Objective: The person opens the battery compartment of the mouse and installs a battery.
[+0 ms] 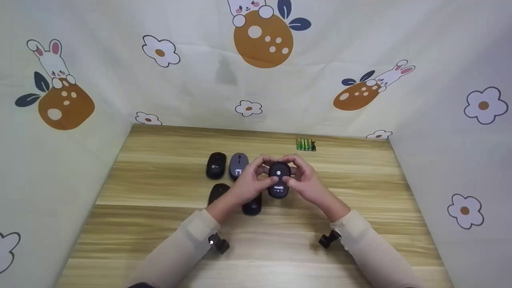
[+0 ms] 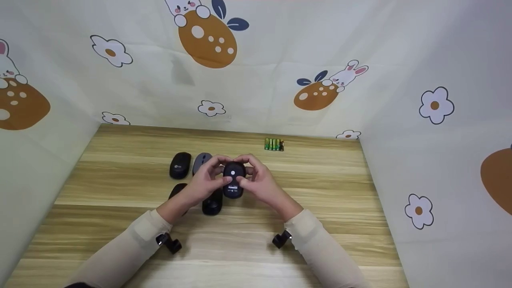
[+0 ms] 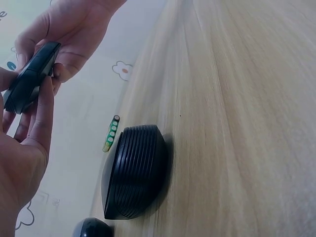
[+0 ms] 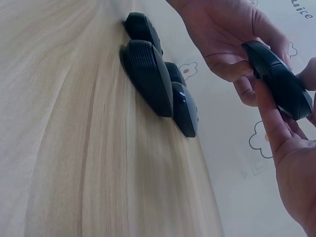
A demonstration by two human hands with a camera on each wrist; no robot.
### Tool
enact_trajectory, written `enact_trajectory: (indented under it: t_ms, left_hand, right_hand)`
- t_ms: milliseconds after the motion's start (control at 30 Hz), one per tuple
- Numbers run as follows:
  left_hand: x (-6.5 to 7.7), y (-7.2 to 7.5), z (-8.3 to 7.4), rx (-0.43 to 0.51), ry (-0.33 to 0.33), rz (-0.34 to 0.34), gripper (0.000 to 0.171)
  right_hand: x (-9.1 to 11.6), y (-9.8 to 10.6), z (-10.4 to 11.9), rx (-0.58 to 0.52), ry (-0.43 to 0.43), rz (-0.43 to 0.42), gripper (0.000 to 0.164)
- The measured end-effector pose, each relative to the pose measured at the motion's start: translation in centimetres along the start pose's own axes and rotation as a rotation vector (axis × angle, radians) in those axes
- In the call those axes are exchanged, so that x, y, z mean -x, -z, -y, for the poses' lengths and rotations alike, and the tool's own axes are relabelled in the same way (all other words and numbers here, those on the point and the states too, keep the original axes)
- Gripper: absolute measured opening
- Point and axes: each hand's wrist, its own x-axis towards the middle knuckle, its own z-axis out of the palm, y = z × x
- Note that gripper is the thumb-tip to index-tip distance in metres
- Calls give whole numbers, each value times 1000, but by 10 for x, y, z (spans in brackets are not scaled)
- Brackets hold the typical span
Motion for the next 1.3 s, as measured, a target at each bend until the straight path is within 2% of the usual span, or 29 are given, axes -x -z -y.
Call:
enact_trajectory:
  t_ms: [400, 633, 800, 1067, 1300]
  left_hand:
    - [0, 2, 1, -27, 22, -7, 51]
    - [0, 2, 1, -28, 36, -6, 52]
    - [1, 1, 1, -19, 63, 9, 51]
    - [2, 1, 4, -89, 59, 34, 48]
    - [1, 2, 8, -77, 58, 44, 48]
  right_hand:
    - [1, 2, 0, 30, -30, -58, 47]
    - [1, 5, -1, 154, 66, -118, 43]
    - [-1, 6, -1, 185, 112, -152, 44]
    - [-2, 6, 0, 141, 81, -240, 42]
    - [-3, 8, 1, 90, 69, -278, 40]
